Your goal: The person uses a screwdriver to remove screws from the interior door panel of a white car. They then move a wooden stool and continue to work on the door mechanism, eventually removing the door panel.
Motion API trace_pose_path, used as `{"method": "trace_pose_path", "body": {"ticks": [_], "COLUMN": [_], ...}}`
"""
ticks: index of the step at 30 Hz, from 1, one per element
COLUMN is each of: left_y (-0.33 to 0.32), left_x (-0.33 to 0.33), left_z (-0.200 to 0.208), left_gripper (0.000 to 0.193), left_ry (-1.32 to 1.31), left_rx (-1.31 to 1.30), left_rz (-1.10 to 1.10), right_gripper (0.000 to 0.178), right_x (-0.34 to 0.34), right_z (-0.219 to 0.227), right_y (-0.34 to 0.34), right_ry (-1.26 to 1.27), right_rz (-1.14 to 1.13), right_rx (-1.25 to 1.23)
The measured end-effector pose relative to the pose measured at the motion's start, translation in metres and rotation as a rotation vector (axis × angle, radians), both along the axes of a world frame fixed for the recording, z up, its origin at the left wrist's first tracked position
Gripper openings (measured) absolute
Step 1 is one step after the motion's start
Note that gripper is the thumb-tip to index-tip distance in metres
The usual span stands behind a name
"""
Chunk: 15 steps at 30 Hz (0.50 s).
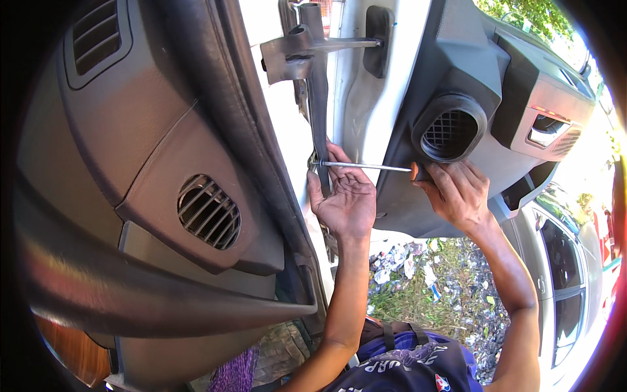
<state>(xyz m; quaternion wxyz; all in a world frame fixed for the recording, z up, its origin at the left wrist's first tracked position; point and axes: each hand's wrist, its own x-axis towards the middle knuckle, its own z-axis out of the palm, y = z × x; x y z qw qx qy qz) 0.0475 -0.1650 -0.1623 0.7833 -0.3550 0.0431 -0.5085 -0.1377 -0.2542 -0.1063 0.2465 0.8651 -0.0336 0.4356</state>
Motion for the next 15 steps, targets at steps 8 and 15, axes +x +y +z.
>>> {"method": "trace_pose_path", "body": {"ticks": [8,15], "left_y": [-0.003,-0.006], "left_x": [-0.001,-0.009], "left_z": [-0.005,-0.004], "left_gripper": [0.047,0.053], "left_ry": [0.019,-0.159], "left_rx": [-0.010,-0.033], "left_rz": [-0.025,0.191], "right_gripper": [0.030,0.034], "right_x": [0.001,0.001], "right_z": [0.008,0.037], "right_y": [0.016,-0.005], "right_ry": [0.204,0.520], "right_rz": [-0.149,0.044], "right_rx": [0.354,1.436]}}
